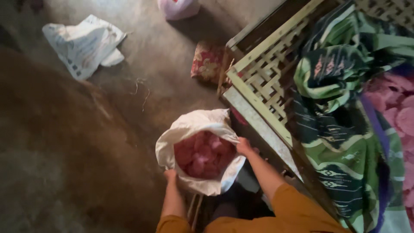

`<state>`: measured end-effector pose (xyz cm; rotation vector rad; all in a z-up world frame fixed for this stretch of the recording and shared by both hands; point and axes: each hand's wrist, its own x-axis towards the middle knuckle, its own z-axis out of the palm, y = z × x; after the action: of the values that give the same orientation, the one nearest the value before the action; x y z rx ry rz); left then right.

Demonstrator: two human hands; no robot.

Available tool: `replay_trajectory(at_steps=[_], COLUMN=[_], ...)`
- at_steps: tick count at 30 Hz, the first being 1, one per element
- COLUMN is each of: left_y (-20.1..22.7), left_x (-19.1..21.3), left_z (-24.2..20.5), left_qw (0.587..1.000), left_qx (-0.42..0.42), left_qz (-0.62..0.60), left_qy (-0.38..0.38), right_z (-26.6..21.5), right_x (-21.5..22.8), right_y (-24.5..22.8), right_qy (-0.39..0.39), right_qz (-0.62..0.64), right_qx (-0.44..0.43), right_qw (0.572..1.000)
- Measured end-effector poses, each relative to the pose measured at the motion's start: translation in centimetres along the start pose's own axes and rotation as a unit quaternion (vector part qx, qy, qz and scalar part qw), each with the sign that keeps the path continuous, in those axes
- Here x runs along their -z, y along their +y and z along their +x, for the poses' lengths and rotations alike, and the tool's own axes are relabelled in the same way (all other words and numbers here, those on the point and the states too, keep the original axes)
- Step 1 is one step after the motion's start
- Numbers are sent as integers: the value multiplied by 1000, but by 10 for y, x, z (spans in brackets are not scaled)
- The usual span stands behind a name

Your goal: The person repeatedly picks up pink circular discs from a pile on a patterned cloth and places them into a white sack. The action is continuous and repetitive, involving gathering handfuls of discs and transferring them into the bag.

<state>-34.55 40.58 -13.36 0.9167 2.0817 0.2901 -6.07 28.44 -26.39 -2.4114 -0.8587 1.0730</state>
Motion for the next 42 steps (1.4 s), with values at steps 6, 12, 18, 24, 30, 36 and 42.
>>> replay_trajectory(at_steps=[6,12,18,24,30,36,42], left_y=[16,18,9,-9,-45,-113,-152], left_x=[5,-13,-38,-101,-173,-196,-190], left_z=[-29,-23,-44,-98,-182,-279,-319], left_qw=[999,992,928,802,641,604,521], left_qx=[6,-62,-215,-380,-557,-435,-462], left_qz=[3,34,166,336,397,492,563], left_qy=[-33,-106,-253,-316,-350,-451,-445], right_z=[-32,-96,-221,-332,-420,-499,-524], right_x=[14,50,84,40,-24,-52,-46], right_y=[-2,4,59,148,227,295,360], right_qy=[92,202,199,258,433,464,480], right_qz=[145,295,230,217,309,530,377], right_qx=[-54,-95,-223,-329,-375,-444,-437], right_qw=[984,929,926,882,759,553,661])
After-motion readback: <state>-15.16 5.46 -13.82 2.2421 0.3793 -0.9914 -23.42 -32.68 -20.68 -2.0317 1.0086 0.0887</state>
